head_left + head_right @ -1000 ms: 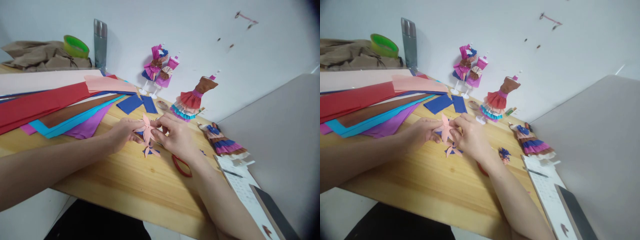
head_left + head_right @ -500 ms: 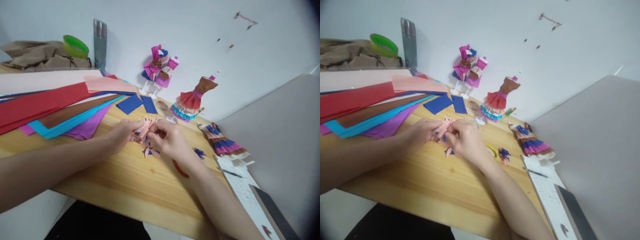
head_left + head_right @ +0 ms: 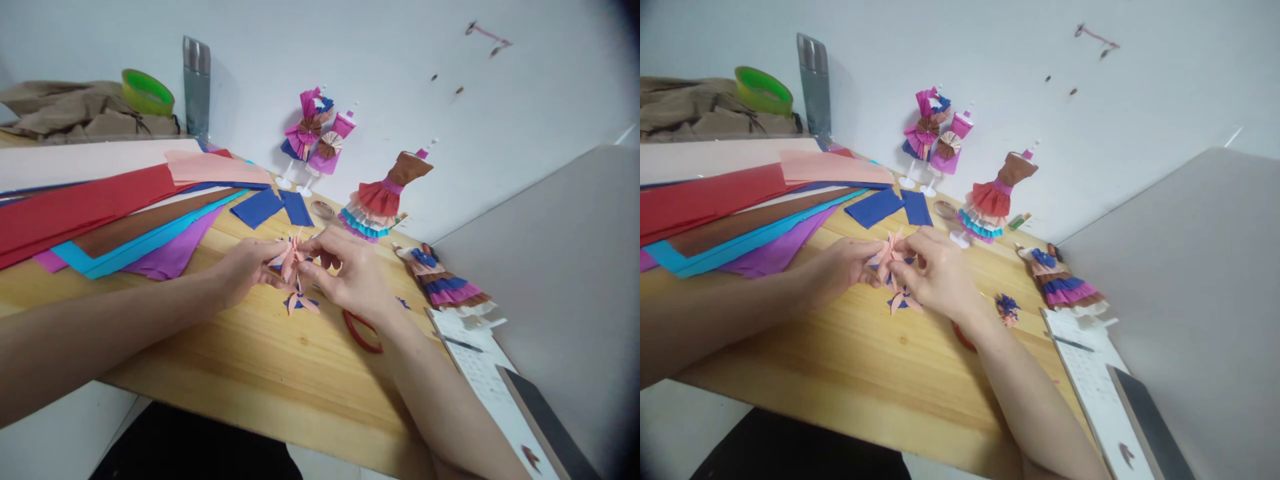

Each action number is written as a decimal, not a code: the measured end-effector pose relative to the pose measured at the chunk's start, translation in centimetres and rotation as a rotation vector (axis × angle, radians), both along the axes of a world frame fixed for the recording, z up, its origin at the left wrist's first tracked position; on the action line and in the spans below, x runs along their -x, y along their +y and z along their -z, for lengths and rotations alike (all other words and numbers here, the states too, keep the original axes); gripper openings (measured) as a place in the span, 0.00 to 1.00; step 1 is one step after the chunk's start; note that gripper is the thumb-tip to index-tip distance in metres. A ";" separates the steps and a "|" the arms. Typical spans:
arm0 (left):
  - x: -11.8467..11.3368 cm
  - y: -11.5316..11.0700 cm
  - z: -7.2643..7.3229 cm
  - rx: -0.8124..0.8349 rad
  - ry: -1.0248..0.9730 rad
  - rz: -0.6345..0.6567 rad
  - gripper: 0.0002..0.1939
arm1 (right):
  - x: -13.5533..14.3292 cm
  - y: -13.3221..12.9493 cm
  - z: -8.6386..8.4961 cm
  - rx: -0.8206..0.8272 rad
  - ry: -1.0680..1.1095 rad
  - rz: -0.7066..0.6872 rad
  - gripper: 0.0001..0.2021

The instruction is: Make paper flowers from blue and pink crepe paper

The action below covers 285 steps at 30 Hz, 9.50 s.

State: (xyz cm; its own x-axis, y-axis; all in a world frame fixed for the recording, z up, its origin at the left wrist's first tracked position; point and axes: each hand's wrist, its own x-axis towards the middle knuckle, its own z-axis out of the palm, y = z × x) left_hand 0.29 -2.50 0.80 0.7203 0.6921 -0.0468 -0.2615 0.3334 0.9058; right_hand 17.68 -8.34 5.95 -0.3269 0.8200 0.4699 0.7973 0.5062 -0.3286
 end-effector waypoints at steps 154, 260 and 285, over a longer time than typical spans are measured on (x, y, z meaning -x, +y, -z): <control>-0.5 -0.4 -0.5 0.240 -0.003 -0.055 0.12 | 1.8 -0.8 2.2 0.069 -0.031 0.001 0.05; -0.8 -0.5 0.0 0.195 0.036 -0.067 0.10 | -0.2 2.0 2.2 0.547 0.682 0.039 0.12; -0.6 0.1 0.6 0.285 -0.013 0.009 0.20 | 0.2 2.0 3.6 0.457 0.542 0.125 0.07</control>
